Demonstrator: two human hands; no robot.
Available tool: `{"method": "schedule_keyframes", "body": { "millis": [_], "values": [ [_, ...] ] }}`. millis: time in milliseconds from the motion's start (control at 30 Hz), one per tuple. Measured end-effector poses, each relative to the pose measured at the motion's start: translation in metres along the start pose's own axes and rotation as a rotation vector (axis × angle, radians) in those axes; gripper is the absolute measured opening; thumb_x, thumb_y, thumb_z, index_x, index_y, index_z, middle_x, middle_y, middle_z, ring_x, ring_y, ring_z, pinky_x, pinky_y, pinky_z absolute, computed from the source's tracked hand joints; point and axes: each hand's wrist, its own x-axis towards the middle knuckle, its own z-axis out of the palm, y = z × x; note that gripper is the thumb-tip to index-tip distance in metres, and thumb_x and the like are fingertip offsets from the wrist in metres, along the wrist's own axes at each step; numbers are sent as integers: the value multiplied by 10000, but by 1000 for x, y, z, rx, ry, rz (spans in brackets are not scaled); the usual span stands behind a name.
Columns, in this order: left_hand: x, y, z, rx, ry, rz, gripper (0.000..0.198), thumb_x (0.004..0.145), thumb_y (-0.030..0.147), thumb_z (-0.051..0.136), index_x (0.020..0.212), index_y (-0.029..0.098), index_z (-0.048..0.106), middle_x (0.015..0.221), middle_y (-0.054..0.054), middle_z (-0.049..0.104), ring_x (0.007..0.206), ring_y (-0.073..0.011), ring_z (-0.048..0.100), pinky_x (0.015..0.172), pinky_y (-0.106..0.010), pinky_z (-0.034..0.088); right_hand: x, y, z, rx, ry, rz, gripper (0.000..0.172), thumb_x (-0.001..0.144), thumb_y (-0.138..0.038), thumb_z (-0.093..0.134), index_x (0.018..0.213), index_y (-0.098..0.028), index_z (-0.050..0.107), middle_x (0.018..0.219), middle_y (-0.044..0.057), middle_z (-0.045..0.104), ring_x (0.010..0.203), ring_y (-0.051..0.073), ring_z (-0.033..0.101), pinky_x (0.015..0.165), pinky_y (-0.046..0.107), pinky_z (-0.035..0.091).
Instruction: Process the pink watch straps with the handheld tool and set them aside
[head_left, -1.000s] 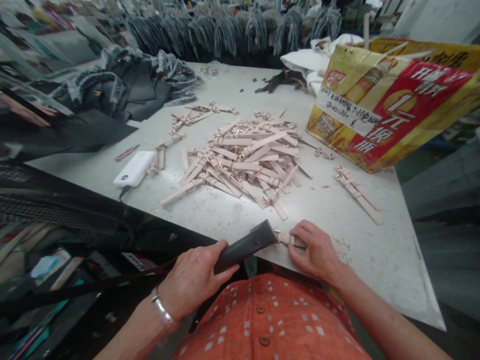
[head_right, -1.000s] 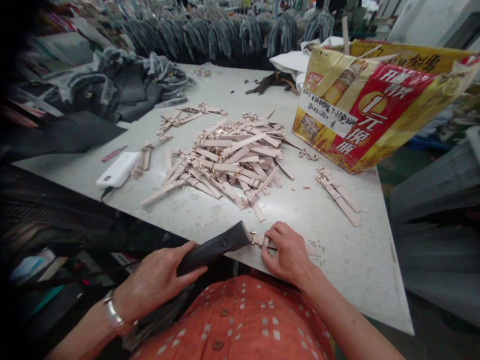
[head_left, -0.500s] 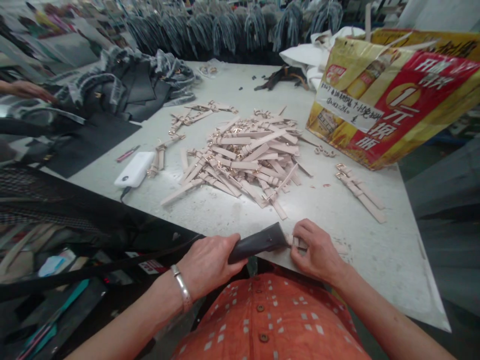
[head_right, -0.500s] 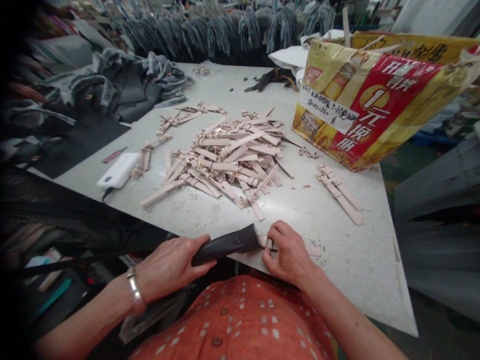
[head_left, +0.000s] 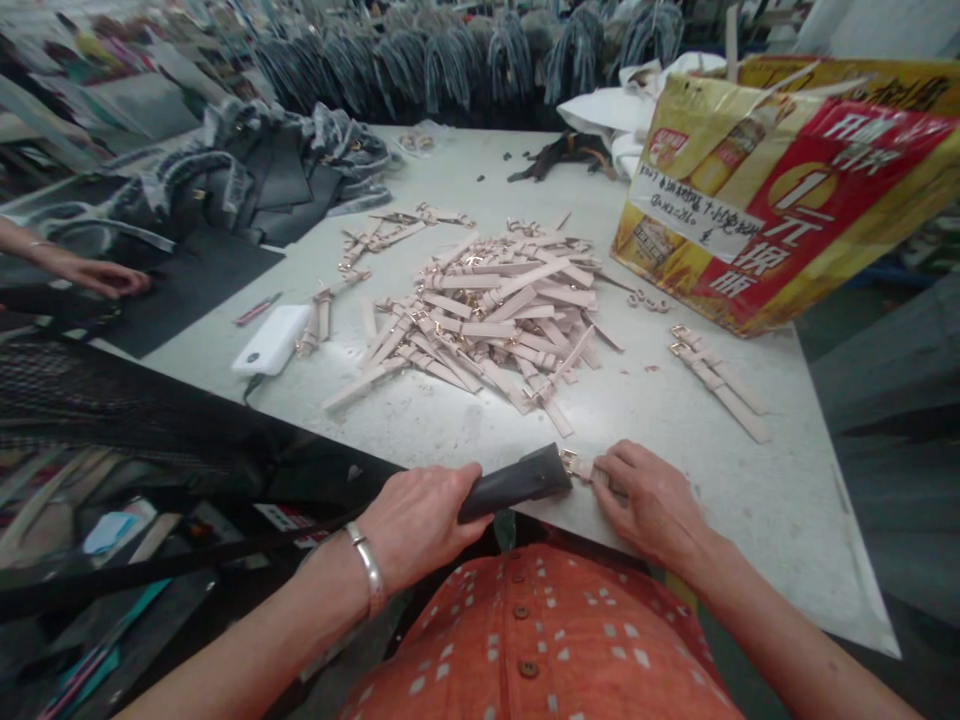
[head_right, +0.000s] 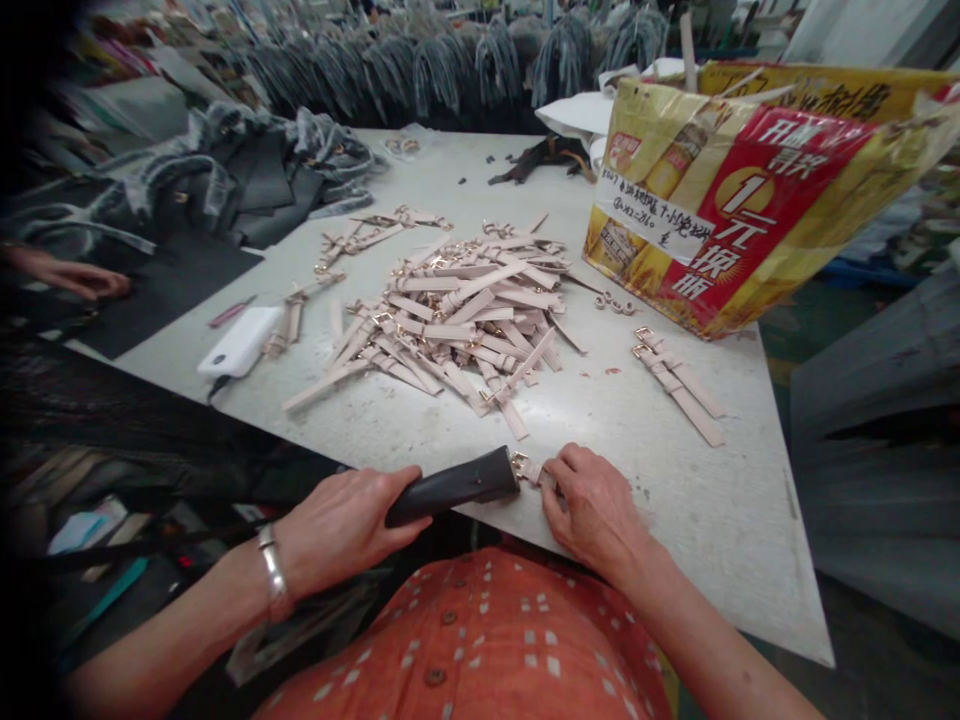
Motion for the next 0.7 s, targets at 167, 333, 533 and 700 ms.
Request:
{"method": "schedule_keyframes", "body": {
  "millis": [167, 333, 533, 700],
  "values": [
    [-2, 1, -3, -5, -26, -9, 283, 789, 462, 424, 903, 247, 568, 763, -49, 657, 746, -234, 638, 610, -287, 427, -3, 2, 6, 111, 51, -19, 196, 840, -195, 450, 949, -194, 612, 865, 68, 546, 785, 170, 512, 680, 277, 404],
    [-1, 3, -9, -8, -44, 13, 250, 780, 446, 447, 870, 247, 570, 745, -41, 654, 733, -233, 637, 594, -284, 419, 0, 0, 5, 64, -28, -33, 212, 867, -218, 438, 991, -225, 610, 858, 51, 530, 773, 161, 507, 649, 267, 388],
    [6, 3, -11, -8, -62, -1, 283, 770, 456, 455, 896, 240, 587, 750, -45, 654, 732, -216, 630, 614, -276, 428, 6, 2, -5, 8, -94, -116, 185, 862, -217, 455, 955, -215, 614, 838, 56, 530, 789, 179, 480, 673, 298, 373],
    [8, 3, -12, -13, -61, 17, 293, 764, 460, 458, 901, 236, 588, 760, -53, 652, 750, -231, 629, 615, -287, 432, 4, 6, -3, 136, -41, -130, 252, 844, -163, 451, 1049, -200, 593, 879, 74, 550, 836, 193, 481, 731, 333, 409]
  ]
}}
